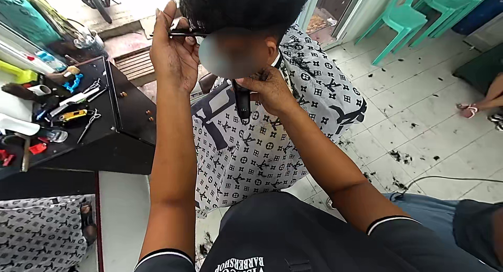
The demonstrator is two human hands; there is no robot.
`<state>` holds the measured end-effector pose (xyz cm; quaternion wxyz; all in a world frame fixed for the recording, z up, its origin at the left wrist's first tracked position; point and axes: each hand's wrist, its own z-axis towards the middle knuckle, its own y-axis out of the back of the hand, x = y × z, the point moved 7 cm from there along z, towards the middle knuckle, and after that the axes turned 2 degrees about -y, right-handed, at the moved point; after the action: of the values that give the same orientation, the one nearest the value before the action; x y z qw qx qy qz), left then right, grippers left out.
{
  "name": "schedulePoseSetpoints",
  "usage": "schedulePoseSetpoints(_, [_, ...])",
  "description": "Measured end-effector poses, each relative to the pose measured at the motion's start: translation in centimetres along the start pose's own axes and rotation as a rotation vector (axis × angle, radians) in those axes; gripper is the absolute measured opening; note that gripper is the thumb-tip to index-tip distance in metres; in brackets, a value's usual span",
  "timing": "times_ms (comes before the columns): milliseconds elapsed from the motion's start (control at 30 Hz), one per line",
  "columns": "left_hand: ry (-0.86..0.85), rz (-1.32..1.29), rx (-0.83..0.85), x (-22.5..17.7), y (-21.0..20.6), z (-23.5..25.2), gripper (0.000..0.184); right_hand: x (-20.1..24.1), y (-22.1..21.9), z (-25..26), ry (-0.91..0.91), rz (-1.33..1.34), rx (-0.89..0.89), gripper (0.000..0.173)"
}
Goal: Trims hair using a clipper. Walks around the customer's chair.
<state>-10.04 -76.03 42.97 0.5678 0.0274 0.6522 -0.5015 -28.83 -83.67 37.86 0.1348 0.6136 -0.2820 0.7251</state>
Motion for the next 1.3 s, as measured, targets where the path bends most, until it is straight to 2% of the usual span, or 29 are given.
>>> schedulePoseSetpoints(933, [-0.021, 0.006, 0.014, -0.2, -0.2, 0.0, 0.034, 0.1, -0.4, 1.7, 0.0, 0.033, -0.019, 0.034])
schedulePoseSetpoints(1300, [-0.026, 0.024, 0.007, -0.3, -0.2, -0.2, 0.033, -0.1, -0.3, 1.5, 0.056, -0.011, -0.02, 0.04])
